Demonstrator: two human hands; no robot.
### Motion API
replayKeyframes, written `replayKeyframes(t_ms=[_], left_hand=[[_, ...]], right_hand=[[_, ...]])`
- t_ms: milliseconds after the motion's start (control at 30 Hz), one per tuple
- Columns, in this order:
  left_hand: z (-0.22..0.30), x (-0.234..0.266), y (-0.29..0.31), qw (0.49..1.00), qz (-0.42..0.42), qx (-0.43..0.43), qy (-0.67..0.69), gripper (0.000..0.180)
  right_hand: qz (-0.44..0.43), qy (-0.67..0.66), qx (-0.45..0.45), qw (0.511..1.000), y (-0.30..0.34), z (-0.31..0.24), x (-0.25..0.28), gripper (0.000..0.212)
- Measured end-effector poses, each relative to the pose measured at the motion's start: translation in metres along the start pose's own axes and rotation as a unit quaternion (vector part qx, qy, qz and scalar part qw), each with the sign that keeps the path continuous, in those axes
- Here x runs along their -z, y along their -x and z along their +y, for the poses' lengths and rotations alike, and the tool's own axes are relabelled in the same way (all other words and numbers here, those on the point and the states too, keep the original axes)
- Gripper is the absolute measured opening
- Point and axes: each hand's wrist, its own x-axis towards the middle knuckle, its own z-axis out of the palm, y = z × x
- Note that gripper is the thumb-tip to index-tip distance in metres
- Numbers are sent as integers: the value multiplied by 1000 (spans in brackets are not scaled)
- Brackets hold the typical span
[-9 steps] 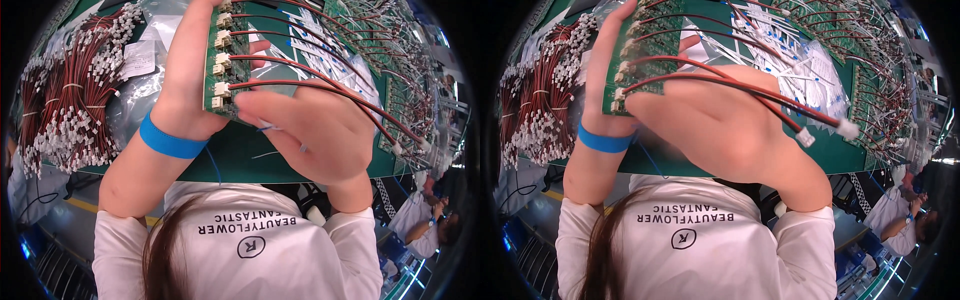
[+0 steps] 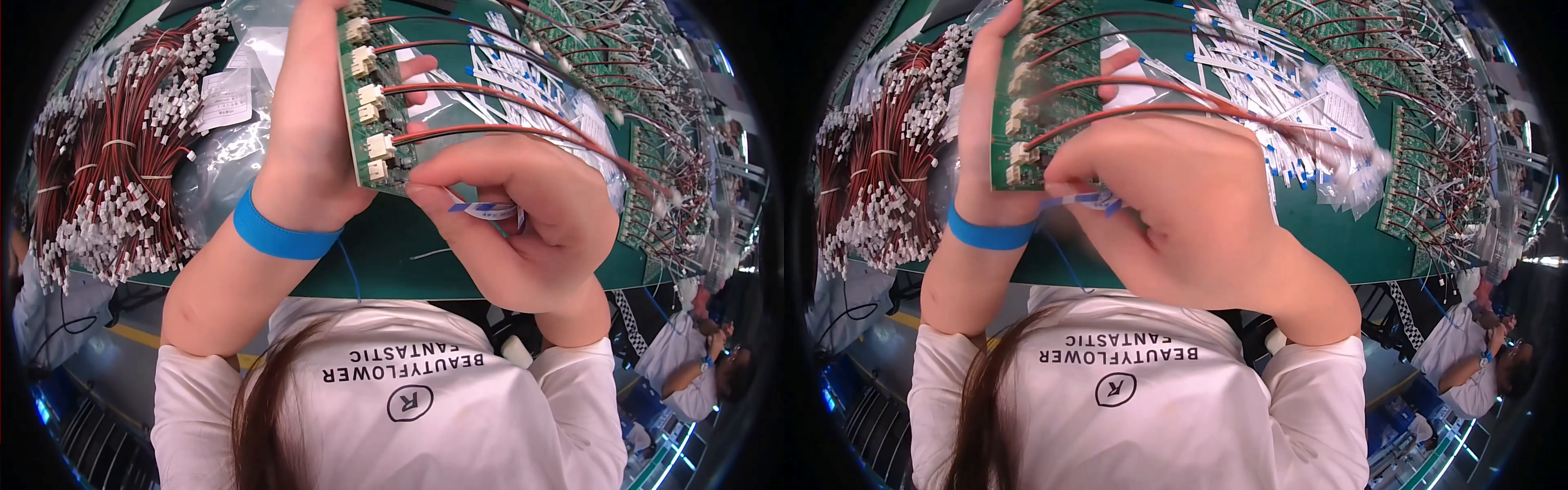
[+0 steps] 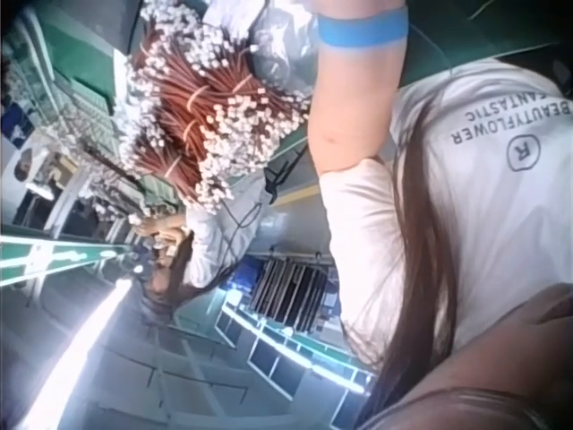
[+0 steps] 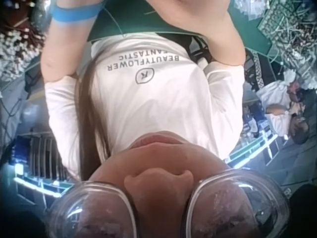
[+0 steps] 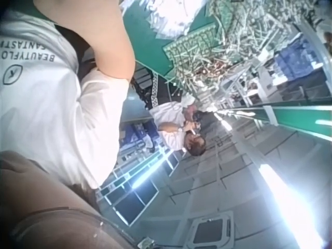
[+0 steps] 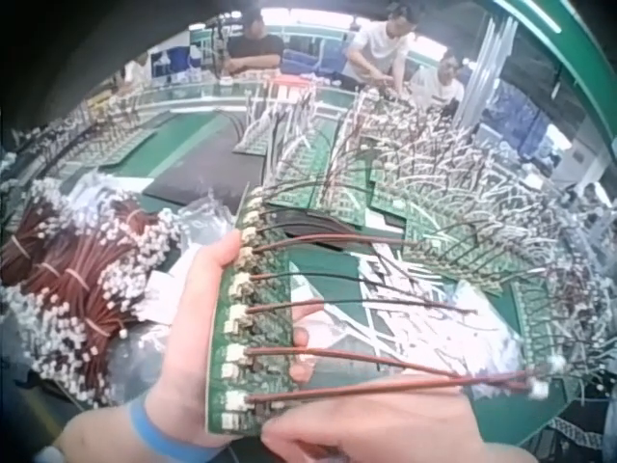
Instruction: The person connects wires and ribbon cables to various ports on a printed circuit board by hand.
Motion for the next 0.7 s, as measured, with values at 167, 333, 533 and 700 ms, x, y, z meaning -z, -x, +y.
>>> replayKeyframes(t_ms=[167,333,533,700], left_hand=[[3,2,2,1000,3,0,6,46],[5,4,3,1000,8,-1,15,46],[8,5,5,1000,14,-3,27,46],[2,6,-1,998,28,-52,26,48]], right_hand=[[7,-49,-59,997,2,-7,0,15],[16,-44,-36,998,3,-7,-3,15],[60,-145,-180,971,3,-12,-9,8],[152,-119,-98,976,5,-24,0,11]])
